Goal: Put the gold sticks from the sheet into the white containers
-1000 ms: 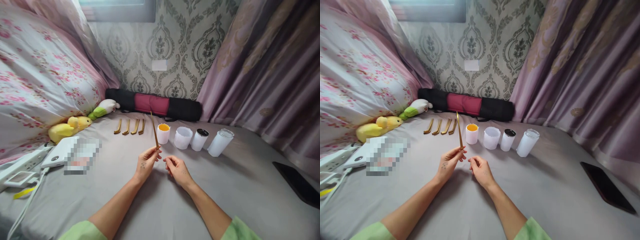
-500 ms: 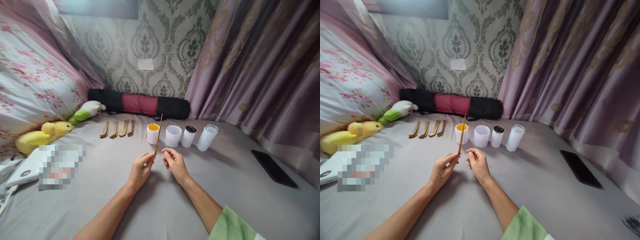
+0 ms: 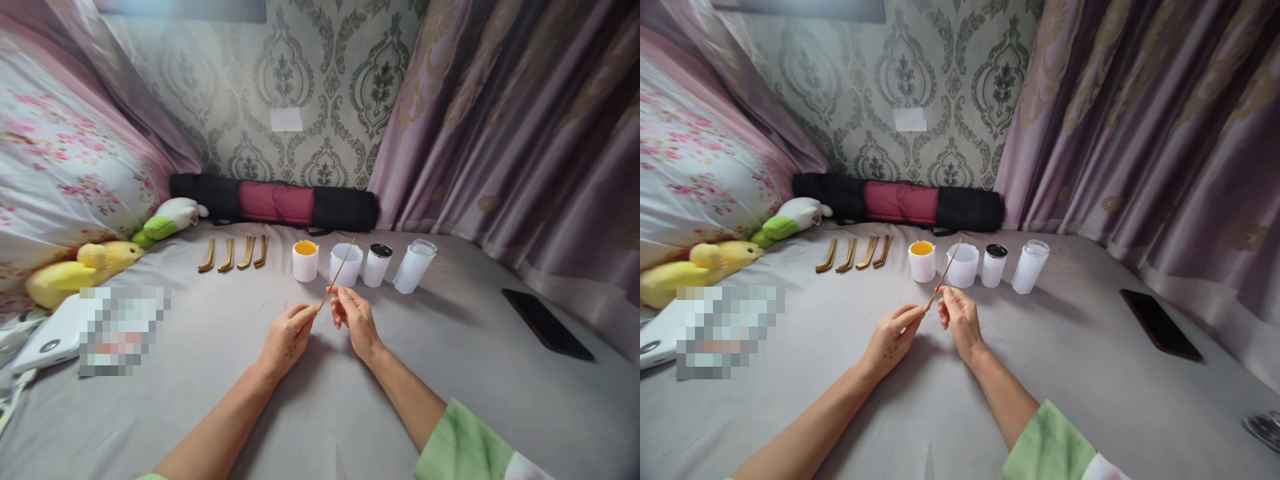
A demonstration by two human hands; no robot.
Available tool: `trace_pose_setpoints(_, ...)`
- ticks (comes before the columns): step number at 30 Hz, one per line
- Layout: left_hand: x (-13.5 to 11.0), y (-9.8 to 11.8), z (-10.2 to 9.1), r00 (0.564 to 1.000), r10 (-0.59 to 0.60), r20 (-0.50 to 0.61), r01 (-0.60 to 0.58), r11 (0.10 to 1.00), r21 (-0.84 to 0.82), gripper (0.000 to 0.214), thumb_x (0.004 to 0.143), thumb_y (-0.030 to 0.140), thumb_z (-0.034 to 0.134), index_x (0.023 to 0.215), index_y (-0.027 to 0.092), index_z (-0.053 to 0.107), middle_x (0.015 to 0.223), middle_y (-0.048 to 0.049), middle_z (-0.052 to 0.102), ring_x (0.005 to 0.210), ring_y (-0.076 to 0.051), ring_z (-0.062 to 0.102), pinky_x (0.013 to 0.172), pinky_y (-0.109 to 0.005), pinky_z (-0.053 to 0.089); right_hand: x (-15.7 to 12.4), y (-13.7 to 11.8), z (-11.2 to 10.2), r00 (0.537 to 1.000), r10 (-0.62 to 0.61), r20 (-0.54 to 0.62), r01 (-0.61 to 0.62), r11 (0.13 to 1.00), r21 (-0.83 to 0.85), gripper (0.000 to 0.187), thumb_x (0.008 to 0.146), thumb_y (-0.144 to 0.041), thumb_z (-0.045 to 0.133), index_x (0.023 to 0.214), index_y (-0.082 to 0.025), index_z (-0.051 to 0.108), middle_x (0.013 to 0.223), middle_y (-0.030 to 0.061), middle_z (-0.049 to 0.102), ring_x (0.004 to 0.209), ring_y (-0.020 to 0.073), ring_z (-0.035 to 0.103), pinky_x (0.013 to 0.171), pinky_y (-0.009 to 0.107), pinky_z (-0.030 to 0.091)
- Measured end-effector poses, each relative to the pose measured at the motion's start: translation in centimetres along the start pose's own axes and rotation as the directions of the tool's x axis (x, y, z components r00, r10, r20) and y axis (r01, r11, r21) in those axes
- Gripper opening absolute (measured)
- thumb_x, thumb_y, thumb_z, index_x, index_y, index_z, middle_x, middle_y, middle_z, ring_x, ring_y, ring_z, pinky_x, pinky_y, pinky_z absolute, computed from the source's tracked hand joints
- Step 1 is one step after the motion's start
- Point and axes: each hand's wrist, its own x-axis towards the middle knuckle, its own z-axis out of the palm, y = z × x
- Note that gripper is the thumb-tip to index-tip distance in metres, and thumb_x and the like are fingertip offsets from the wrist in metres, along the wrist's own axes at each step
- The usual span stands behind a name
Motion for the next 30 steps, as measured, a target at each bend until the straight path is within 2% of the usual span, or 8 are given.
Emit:
trace_pose_setpoints(7, -0.15, -0.29, 0.06, 0.998, 0.043, 0.040, -0.047, 0.992, 0.114, 0.029, 0.086, 0.021, 0.038, 0.107, 0.021, 0.058, 0.092, -0.0066, 0.058, 0.080, -0.012, 0.055, 0.072, -0.022, 0.043, 0.10, -0.05, -0.02, 1.000, 0.012, -0.015, -0.011, 0.999, 0.034, 0.037, 0.078, -0.049, 0.046, 0.091, -0.017, 0.059, 0.060, -0.0025, 0.046, 0.043, 0.0053, 0.035, 0.039, 0.020, 0.030)
trace_pose_setpoints(14, -0.18, -0.22, 0.11, 0.997, 0.054, 0.060, -0.064, 0.982, 0.176, 0.031, 0.086, 0.019, 0.035, 0.107, 0.021, 0.058, 0.089, -0.0072, 0.057, 0.079, -0.013, 0.053, 0.071, -0.024, 0.041, 0.29, 0.22, -0.08, 0.999, 0.021, -0.040, -0.022, 1.000, -0.019, 0.034, 0.074, -0.048, 0.052, 0.085, -0.017, 0.058, 0.058, -0.0036, 0.045, 0.042, 0.0048, 0.035, 0.039, 0.019, 0.030)
trace_pose_setpoints(30, -0.12, -0.25, 0.18, 0.999, -0.022, 0.039, 0.018, 0.995, 0.099, 0.027, 0.084, 0.019, 0.038, 0.098, 0.020, 0.062, 0.085, -0.0063, 0.056, 0.077, -0.013, 0.052, 0.071, -0.024, 0.041, 0.59, 0.89, -0.21, 0.999, 0.010, -0.050, -0.014, 0.998, -0.065, 0.031, 0.075, -0.045, 0.053, 0.084, -0.015, 0.056, 0.056, -0.0044, 0.042, 0.041, 0.0039, 0.034, 0.037, 0.018, 0.028)
